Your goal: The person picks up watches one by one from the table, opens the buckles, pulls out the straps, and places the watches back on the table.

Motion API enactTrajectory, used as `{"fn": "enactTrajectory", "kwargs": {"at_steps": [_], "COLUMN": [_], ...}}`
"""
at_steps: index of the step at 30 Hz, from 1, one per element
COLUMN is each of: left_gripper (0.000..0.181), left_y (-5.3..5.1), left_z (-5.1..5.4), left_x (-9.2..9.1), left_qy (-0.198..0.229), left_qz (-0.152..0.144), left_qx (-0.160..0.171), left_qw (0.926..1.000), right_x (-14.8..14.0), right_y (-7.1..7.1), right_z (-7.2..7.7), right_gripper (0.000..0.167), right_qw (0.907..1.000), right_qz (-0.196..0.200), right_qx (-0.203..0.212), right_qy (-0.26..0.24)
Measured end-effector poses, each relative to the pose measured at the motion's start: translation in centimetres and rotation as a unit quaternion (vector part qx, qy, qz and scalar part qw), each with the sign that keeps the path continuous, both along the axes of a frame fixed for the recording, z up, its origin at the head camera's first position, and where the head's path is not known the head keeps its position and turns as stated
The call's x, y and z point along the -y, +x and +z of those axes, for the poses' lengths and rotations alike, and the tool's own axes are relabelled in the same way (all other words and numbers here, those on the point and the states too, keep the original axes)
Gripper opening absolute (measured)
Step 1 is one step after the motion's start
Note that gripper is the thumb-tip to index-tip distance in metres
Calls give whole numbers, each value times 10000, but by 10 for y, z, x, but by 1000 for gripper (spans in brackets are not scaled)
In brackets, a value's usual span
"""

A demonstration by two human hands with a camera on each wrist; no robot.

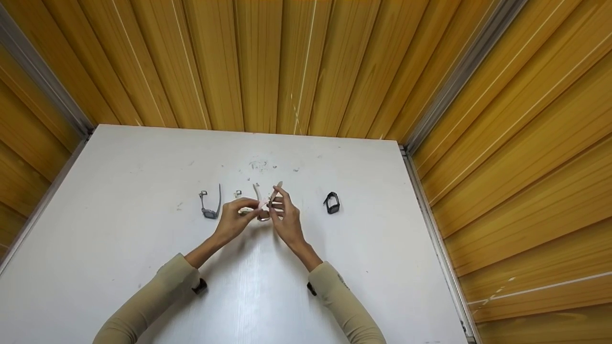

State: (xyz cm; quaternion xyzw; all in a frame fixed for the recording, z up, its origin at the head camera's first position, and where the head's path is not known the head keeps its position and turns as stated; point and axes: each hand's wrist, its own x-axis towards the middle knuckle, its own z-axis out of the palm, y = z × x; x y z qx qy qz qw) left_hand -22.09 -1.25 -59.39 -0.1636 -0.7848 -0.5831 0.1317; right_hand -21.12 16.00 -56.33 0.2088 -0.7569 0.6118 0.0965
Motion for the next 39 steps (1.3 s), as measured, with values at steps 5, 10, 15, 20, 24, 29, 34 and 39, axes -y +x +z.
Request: {"fn": "enactTrajectory", "kwargs": {"at_steps": [5, 10, 15, 20, 24, 29, 34, 39], "left_gripper": [12, 18, 25, 32, 32, 31, 33, 30], "left_y": [-1, -1, -2, -2, -3, -4, -5, -7], "left_z": [-1, -3, -1, 4, 7, 10, 11, 13], "left_x": [-1, -2, 0, 0, 0, -2, -2, -2], "left_qy": [-41, 57, -96, -729, -1230, -1411, -1221, -777], "left_qz": [-38, -156, -111, -22, 0, -10, -182, -464], "left_qx": [138, 337, 189, -152, -362, -348, -222, 22], "left_qw": [9999, 9993, 9997, 9972, 9917, 9894, 9921, 9959], "right_x": [-1, -2, -2, 0, 2, 2, 3, 3], "right_y": [-1, -2, -1, -1, 0, 1, 2, 3], "right_z": [0, -2, -4, -3, -2, -1, -1, -1], "right_gripper": [59, 61, 62, 61, 59, 58, 57, 57], "right_qw": [9999, 9996, 9992, 9999, 9999, 9994, 9992, 9991], "right_qz": [-109, -134, -140, -43, -14, -1, -47, -9], "right_qx": [108, 226, 332, 124, -151, -331, -318, -354], "right_qy": [-1, -61, -160, -94, 36, 132, 235, 243]}}
